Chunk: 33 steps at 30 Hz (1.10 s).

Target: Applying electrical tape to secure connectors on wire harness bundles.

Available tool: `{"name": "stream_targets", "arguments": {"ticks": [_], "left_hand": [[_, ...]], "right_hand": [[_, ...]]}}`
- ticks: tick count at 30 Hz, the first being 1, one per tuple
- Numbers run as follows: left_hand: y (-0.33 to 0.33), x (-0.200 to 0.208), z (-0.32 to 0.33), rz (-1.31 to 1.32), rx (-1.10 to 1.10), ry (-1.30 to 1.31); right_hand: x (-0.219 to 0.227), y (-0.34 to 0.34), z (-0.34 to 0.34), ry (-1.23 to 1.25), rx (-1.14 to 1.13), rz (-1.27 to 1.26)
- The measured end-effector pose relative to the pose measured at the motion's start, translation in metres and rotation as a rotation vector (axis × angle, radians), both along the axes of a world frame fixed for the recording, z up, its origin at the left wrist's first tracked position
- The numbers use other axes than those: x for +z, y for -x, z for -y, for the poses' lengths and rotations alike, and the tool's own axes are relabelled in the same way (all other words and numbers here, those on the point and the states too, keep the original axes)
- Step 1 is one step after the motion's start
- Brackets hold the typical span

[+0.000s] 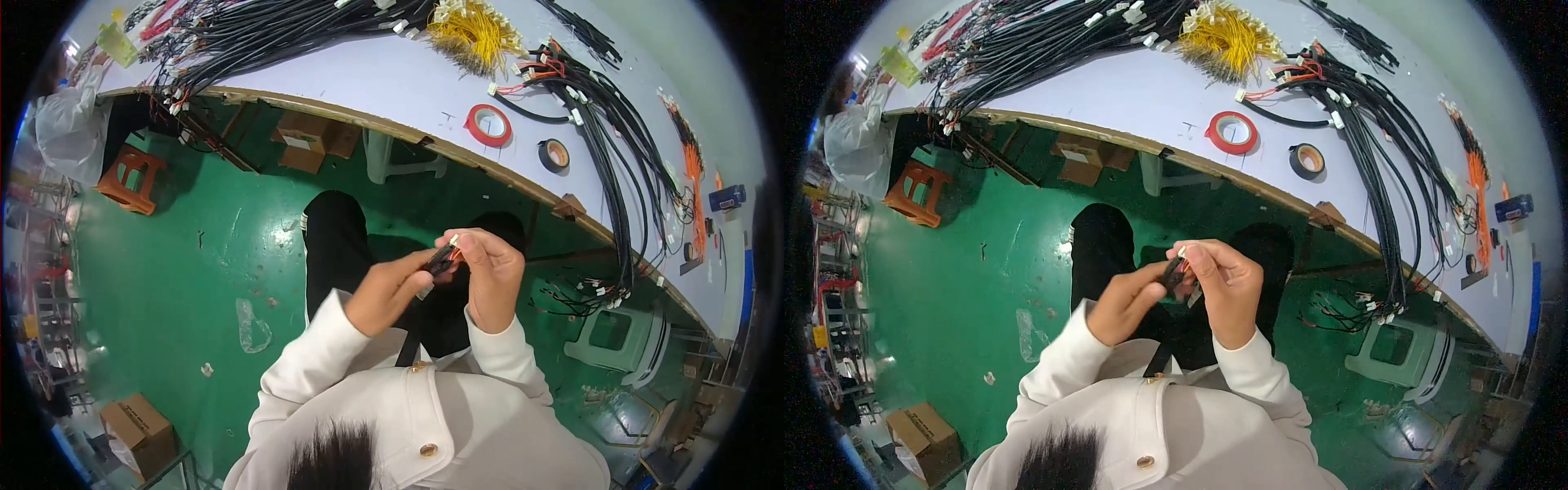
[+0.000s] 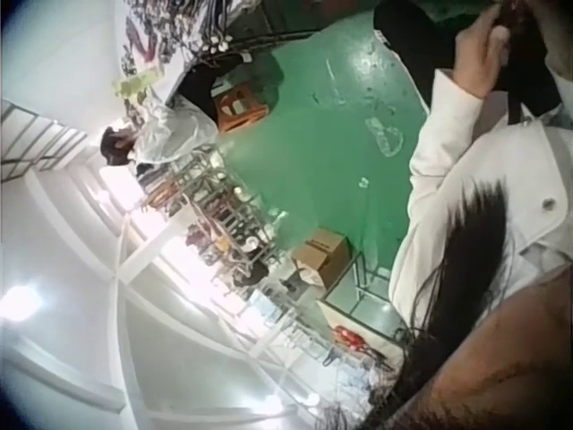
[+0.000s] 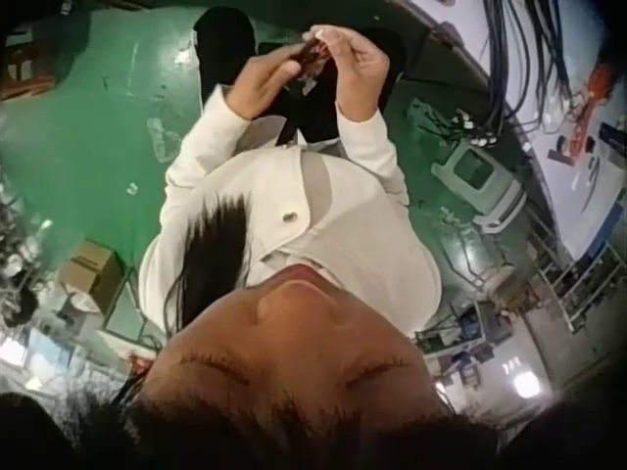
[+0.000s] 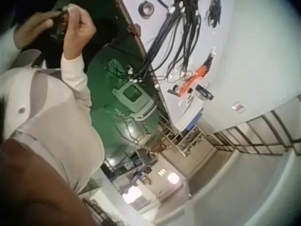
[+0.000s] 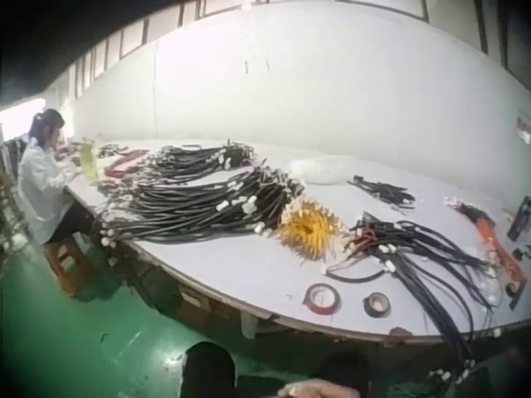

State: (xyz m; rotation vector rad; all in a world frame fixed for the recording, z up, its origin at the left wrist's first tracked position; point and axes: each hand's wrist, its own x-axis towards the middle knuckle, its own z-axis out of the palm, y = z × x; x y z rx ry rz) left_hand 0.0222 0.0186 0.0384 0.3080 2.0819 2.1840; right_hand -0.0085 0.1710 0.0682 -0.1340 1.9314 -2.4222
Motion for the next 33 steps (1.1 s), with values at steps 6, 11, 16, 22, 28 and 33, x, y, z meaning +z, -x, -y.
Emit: {"name": "stream_targets", "arguments": {"ticks": [6, 11, 16, 22, 28, 33], "left_hand": [[-0.005, 0.0, -0.014, -0.112, 0.018, 0.302], [-0.001, 0.003, -0.015, -0.424, 0.192, 0.584], [-0.001, -0.003, -0.016, -0.2, 0.082, 0.241], [-0.007, -0.015, -0.025, 0.23, 0.056, -0.221], [-0.002, -0.014, -0.033, -0.468, 0.228, 0.444], [-0.002, -0.01, -0.033, -0.482, 0.266, 0.516]], "right_hand": [[-0.014, -0.006, -0.005, -0.249, -0.153, -0.208], [-0.018, -0.007, -0.004, -0.036, -0.095, 0.014], [-0.019, -0.008, -0.004, 0.041, -0.089, 0.024], [-0.024, -0.004, 0.0, 0.13, -0.196, 0.03], [-0.028, -0.004, -0.004, 0.187, -0.245, 0.019], [-0.019, 0.003, -0.009, 0.171, -0.207, 0.065]]}}
